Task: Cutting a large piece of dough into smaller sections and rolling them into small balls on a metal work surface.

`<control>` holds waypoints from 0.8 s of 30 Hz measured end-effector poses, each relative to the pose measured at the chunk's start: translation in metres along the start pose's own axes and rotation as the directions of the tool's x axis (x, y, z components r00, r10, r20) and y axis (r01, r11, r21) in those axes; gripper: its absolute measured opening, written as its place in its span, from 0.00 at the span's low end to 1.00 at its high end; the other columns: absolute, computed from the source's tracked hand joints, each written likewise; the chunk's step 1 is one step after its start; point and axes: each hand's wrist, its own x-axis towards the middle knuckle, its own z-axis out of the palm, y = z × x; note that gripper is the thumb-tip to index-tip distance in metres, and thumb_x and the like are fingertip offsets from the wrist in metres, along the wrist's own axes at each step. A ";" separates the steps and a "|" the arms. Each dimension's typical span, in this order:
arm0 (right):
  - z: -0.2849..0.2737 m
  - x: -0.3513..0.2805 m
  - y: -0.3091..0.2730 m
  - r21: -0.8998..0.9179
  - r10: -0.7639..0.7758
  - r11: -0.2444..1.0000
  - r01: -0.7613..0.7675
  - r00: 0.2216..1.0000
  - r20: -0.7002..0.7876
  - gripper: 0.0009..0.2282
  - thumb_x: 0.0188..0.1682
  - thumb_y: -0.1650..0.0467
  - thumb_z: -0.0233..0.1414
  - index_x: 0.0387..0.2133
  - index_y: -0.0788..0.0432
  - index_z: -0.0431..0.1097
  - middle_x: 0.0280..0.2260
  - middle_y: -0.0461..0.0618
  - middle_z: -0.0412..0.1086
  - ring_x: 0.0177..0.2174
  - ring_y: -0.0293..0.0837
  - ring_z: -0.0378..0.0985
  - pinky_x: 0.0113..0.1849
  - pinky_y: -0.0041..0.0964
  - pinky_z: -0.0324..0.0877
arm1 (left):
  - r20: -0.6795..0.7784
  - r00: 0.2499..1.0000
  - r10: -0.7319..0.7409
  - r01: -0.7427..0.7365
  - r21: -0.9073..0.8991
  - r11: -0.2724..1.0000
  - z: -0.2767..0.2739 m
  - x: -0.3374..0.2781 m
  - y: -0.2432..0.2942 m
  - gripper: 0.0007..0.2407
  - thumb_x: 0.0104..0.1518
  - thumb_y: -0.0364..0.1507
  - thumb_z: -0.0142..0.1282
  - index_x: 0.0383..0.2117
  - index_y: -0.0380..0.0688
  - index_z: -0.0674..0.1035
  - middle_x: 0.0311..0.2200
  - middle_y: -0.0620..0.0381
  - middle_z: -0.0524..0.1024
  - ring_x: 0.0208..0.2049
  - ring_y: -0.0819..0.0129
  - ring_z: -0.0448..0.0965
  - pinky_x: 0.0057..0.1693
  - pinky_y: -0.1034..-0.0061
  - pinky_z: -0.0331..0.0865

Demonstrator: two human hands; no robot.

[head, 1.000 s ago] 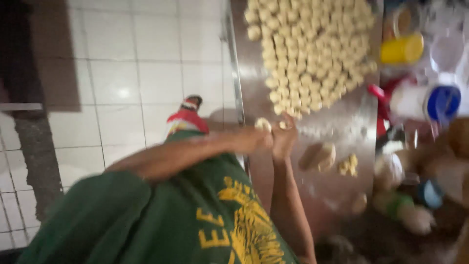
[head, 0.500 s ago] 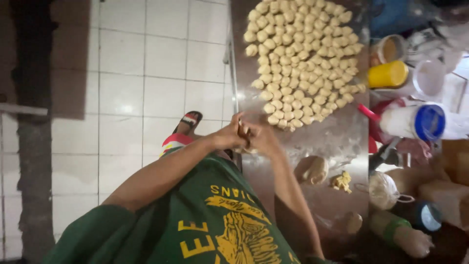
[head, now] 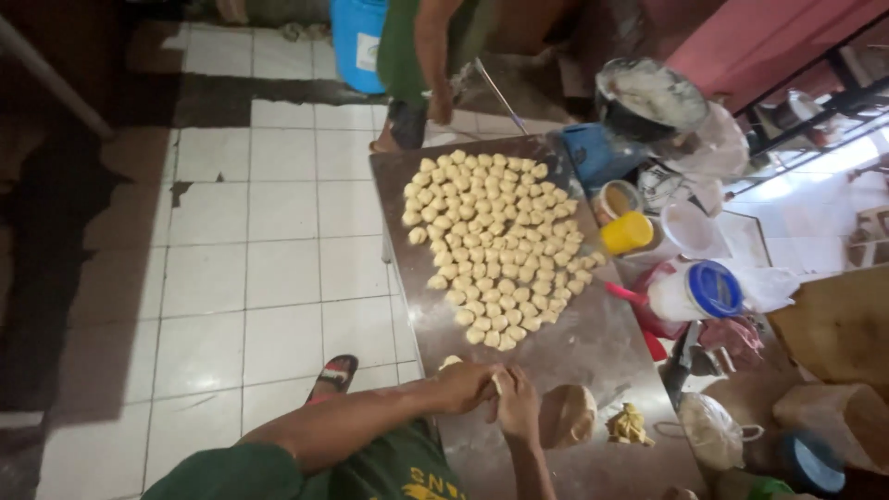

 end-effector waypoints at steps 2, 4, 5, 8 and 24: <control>-0.008 -0.013 -0.017 -0.173 -0.068 0.983 0.053 0.994 -0.081 0.21 0.44 0.55 0.46 0.38 0.58 0.73 0.38 0.55 0.74 0.40 0.52 0.74 0.42 0.45 0.65 | -0.009 1.000 -0.006 0.008 0.287 0.958 0.002 0.013 0.013 0.10 0.59 0.35 0.44 0.40 0.45 0.74 0.32 0.49 0.77 0.28 0.52 0.76 0.27 0.63 0.65; -0.006 0.031 0.046 -0.502 -0.579 0.735 0.456 0.807 -0.114 0.14 0.41 0.66 0.51 0.41 0.58 0.69 0.30 0.54 0.68 0.31 0.52 0.70 0.32 0.44 0.62 | 0.049 0.998 -0.043 0.030 0.241 0.970 -0.008 0.016 0.029 0.11 0.60 0.36 0.42 0.35 0.42 0.73 0.30 0.47 0.76 0.27 0.52 0.75 0.28 0.62 0.65; -0.005 0.055 0.074 -0.755 -0.914 0.241 0.610 0.405 0.036 0.17 0.39 0.78 0.56 0.43 0.58 0.66 0.23 0.53 0.63 0.22 0.53 0.66 0.22 0.43 0.60 | 0.107 0.991 -0.075 0.053 0.192 0.980 -0.015 0.019 0.037 0.14 0.61 0.38 0.41 0.30 0.39 0.72 0.29 0.45 0.74 0.26 0.51 0.73 0.29 0.60 0.64; 0.015 0.079 0.108 -0.895 -0.879 0.092 0.436 0.457 0.133 0.10 0.34 0.74 0.51 0.32 0.53 0.70 0.32 0.53 0.68 0.23 0.50 0.70 0.25 0.44 0.66 | 0.182 0.979 -0.094 0.091 0.026 0.996 -0.014 0.009 0.010 0.27 0.60 0.43 0.28 0.63 0.43 0.49 0.59 0.36 0.57 0.51 0.39 0.66 0.50 0.54 0.63; 0.073 0.107 -0.035 -0.258 0.066 0.966 -0.037 0.992 0.103 0.14 0.34 0.59 0.62 0.19 0.57 0.76 0.12 0.46 0.66 0.15 0.38 0.67 0.22 0.31 0.59 | 0.053 0.753 -0.656 0.554 -0.589 0.588 -0.040 -0.030 -0.035 0.33 0.41 0.29 0.55 0.57 0.44 0.53 0.49 0.51 0.68 0.41 0.66 0.74 0.36 0.81 0.71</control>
